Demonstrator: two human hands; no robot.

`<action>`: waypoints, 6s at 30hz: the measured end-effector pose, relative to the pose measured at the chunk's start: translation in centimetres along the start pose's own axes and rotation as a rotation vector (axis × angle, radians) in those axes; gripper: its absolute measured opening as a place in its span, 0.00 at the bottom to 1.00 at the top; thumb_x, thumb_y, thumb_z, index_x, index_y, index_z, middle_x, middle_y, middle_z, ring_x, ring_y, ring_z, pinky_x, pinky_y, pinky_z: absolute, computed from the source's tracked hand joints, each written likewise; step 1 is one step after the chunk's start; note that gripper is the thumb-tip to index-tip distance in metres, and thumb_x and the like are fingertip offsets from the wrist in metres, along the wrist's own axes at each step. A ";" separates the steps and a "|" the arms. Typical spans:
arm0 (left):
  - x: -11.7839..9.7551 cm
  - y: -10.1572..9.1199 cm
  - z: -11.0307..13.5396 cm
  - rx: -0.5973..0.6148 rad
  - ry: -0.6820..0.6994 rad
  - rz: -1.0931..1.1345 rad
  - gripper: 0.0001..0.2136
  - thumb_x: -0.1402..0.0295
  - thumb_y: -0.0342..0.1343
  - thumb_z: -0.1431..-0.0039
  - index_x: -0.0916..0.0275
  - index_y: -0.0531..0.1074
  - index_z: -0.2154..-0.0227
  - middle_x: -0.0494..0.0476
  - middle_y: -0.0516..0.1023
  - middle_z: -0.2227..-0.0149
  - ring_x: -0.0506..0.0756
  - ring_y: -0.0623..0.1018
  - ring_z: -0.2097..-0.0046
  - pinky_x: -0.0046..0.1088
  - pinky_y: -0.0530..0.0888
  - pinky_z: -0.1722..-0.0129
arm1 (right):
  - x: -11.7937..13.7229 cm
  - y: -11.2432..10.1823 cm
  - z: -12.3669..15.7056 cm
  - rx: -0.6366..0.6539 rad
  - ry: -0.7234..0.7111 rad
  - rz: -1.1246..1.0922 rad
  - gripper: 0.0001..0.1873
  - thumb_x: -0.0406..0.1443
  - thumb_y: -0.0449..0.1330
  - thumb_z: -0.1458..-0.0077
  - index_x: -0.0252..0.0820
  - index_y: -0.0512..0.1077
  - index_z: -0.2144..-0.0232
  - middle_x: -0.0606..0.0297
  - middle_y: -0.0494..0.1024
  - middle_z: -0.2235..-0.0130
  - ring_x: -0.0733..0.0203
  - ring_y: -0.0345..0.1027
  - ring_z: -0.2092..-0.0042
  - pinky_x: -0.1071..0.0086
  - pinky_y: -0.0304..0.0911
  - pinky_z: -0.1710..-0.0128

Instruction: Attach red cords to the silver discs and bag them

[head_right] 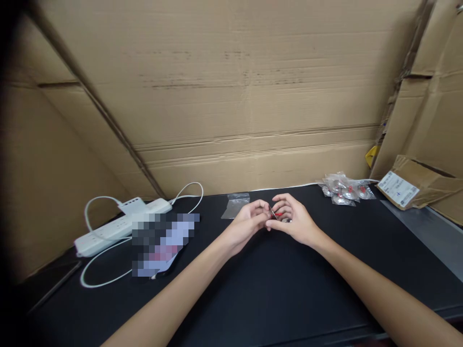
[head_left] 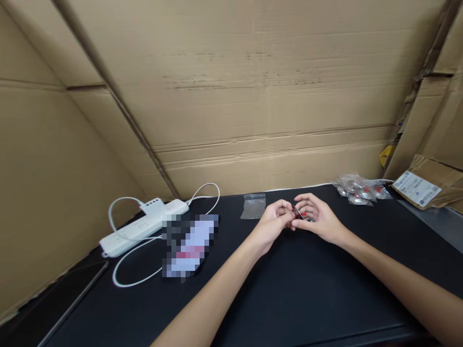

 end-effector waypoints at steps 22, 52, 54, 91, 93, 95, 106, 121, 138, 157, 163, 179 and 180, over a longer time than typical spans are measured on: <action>-0.1 -0.7 -0.1 -0.032 0.031 -0.391 0.15 0.55 0.53 0.42 0.63 0.70 0.73 0.49 0.66 0.77 0.48 0.66 0.76 0.24 0.63 0.76 | 2.4 -0.5 0.6 -0.068 -0.228 0.611 0.23 0.42 0.70 0.56 0.44 0.66 0.60 0.65 0.68 0.63 0.61 0.64 0.65 0.68 0.64 0.66; -0.2 -4.7 -0.3 -0.166 0.076 -1.246 0.12 0.61 0.57 0.47 0.55 0.77 0.60 0.60 0.79 0.68 0.61 0.77 0.66 0.31 0.65 0.69 | -2.3 -3.7 -0.7 -0.042 -0.048 0.803 0.05 0.32 0.55 0.45 0.41 0.70 0.71 0.66 0.73 0.71 0.63 0.66 0.69 0.70 0.60 0.68; -0.3 -4.7 -0.3 -0.189 0.057 -1.264 0.14 0.59 0.58 0.48 0.55 0.77 0.59 0.60 0.79 0.69 0.61 0.77 0.66 0.30 0.64 0.70 | -2.1 -3.8 -0.7 -0.091 -0.029 0.717 0.04 0.33 0.54 0.43 0.41 0.68 0.70 0.66 0.74 0.72 0.64 0.67 0.71 0.70 0.61 0.70; -0.7 0.1 0.7 -0.179 0.262 -0.676 0.04 0.73 0.56 0.46 0.64 0.75 0.68 0.52 0.77 0.75 0.51 0.75 0.73 0.24 0.70 0.72 | 0.6 -3.4 -0.7 -0.105 0.011 0.281 0.12 0.42 0.58 0.45 0.38 0.73 0.69 0.61 0.76 0.70 0.62 0.70 0.71 0.69 0.66 0.70; -0.4 -0.5 0.4 -0.234 0.192 -0.581 0.04 0.72 0.57 0.47 0.65 0.74 0.69 0.54 0.77 0.76 0.51 0.76 0.75 0.24 0.71 0.75 | 0.6 -3.9 -0.7 -0.156 -0.009 0.306 0.10 0.39 0.56 0.43 0.39 0.72 0.67 0.62 0.75 0.71 0.64 0.68 0.74 0.70 0.65 0.73; -0.1 -1.0 0.2 -0.277 0.134 -0.491 0.05 0.71 0.59 0.48 0.66 0.73 0.69 0.55 0.77 0.77 0.52 0.77 0.77 0.25 0.72 0.77 | 0.6 -4.0 -0.6 -0.174 -0.021 0.301 0.08 0.37 0.55 0.43 0.40 0.69 0.61 0.64 0.75 0.71 0.66 0.67 0.77 0.71 0.64 0.75; 0.8 -0.9 -0.2 -0.232 0.104 -0.241 0.09 0.69 0.64 0.50 0.69 0.74 0.67 0.61 0.80 0.73 0.59 0.81 0.70 0.36 0.80 0.67 | 3.1 -2.1 0.2 -0.150 -0.244 0.638 0.08 0.33 0.58 0.43 0.41 0.78 0.66 0.62 0.78 0.70 0.61 0.71 0.70 0.68 0.64 0.69; 1.5 -0.2 -0.2 -0.195 0.076 -0.122 0.09 0.73 0.63 0.51 0.68 0.71 0.67 0.56 0.78 0.75 0.57 0.81 0.71 0.38 0.80 0.63 | 2.5 -1.3 0.6 -0.087 -0.366 0.742 0.10 0.30 0.57 0.42 0.43 0.77 0.62 0.61 0.77 0.66 0.62 0.69 0.68 0.69 0.64 0.69; 0.4 0.6 0.6 -0.236 0.220 -0.431 0.06 0.73 0.59 0.49 0.63 0.74 0.67 0.55 0.79 0.71 0.56 0.81 0.68 0.32 0.79 0.63 | 2.5 -0.1 1.0 -0.006 -0.407 1.047 0.11 0.29 0.49 0.38 0.38 0.71 0.63 0.56 0.70 0.65 0.56 0.66 0.63 0.63 0.66 0.63; 0.9 -0.4 -0.1 -0.211 0.191 -0.178 0.05 0.70 0.61 0.48 0.66 0.73 0.70 0.55 0.76 0.71 0.51 0.77 0.71 0.30 0.76 0.67 | 3.0 -0.6 0.8 -0.162 -0.284 0.628 0.07 0.33 0.57 0.42 0.41 0.75 0.68 0.64 0.71 0.72 0.63 0.64 0.73 0.69 0.61 0.72; 0.8 -0.3 -0.1 -0.197 0.130 -0.152 0.06 0.69 0.59 0.46 0.66 0.70 0.73 0.53 0.73 0.74 0.50 0.75 0.72 0.27 0.74 0.68 | 3.1 -0.5 0.8 -0.137 -0.245 0.565 0.07 0.36 0.56 0.41 0.42 0.75 0.66 0.62 0.74 0.68 0.61 0.68 0.69 0.67 0.66 0.67; 0.7 -0.7 -0.5 -0.072 0.158 -0.325 0.07 0.64 0.52 0.41 0.62 0.66 0.71 0.49 0.66 0.76 0.48 0.66 0.76 0.23 0.64 0.76 | 0.9 -0.2 -0.1 0.021 0.108 -0.133 0.22 0.38 0.71 0.57 0.42 0.67 0.62 0.66 0.72 0.65 0.65 0.70 0.66 0.69 0.69 0.65; 0.7 -0.8 -0.5 -0.083 0.161 -0.339 0.07 0.65 0.52 0.41 0.62 0.65 0.71 0.49 0.65 0.76 0.48 0.66 0.76 0.23 0.63 0.76 | 1.0 -0.1 0.0 0.019 0.144 -0.183 0.21 0.38 0.71 0.58 0.42 0.66 0.64 0.68 0.71 0.67 0.66 0.69 0.68 0.71 0.68 0.68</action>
Point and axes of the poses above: each hand's wrist, its own z-axis away from the middle knuckle, its own y-axis out of the palm, x = y × z, the point moved 5 cm from there along -z, towards the middle knuckle
